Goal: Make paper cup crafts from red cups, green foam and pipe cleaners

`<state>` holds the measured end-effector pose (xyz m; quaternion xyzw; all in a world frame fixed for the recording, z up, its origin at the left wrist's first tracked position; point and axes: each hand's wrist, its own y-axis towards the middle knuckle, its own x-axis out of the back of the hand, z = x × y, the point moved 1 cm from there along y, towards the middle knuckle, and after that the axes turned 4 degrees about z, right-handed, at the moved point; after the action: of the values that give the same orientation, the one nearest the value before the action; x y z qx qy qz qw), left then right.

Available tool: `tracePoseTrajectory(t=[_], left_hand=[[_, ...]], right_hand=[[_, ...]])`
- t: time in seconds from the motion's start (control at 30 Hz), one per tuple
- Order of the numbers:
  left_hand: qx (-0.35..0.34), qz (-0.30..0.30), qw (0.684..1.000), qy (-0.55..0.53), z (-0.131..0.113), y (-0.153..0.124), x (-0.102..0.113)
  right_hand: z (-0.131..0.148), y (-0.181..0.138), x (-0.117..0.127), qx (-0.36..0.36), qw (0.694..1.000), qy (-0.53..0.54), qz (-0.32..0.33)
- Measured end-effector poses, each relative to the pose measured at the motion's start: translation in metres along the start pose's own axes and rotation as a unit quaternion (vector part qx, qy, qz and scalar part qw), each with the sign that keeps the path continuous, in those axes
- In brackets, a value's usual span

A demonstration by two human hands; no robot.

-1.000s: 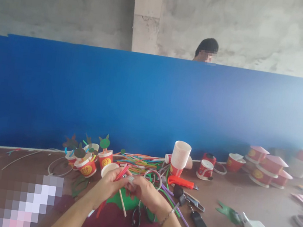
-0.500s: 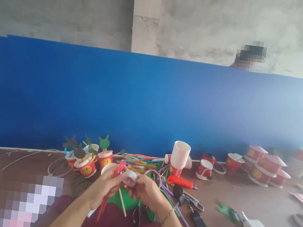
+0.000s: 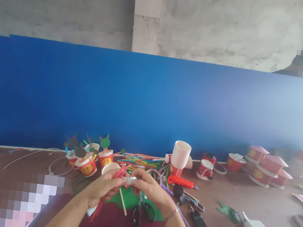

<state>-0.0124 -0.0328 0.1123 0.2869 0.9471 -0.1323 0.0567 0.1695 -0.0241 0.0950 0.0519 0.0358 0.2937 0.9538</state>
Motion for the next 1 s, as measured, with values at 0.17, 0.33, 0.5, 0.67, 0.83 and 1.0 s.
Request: tracePoseTrajectory(t=[0.17,0.33,0.5,0.67,0.83,1.0], left_hand=[[-0.017,0.014,1.000,-0.006,0.002,0.000,-0.002],[-0.034,0.044,0.998,-0.037,0.001,-0.002,-0.006],[-0.054,0.042,0.997,-0.044,0.001,-0.002,-0.005],[-0.046,0.040,0.998,-0.022,0.003,0.001,0.000],[-0.021,0.020,1.000,0.007,0.005,0.004,0.003],[-0.010,0.014,1.000,0.001,0.005,0.004,0.003]], right_hand=[[0.001,0.001,0.000,0.014,0.999,0.030,-0.002],[-0.005,0.003,-0.003,0.023,0.985,0.169,0.019],[-0.010,0.007,-0.009,0.003,0.974,0.225,0.024],[-0.008,0.005,-0.005,0.020,0.988,0.152,0.001],[-0.007,0.007,0.004,0.023,0.999,-0.027,-0.015],[-0.005,0.007,0.004,0.043,0.997,-0.062,-0.035]])
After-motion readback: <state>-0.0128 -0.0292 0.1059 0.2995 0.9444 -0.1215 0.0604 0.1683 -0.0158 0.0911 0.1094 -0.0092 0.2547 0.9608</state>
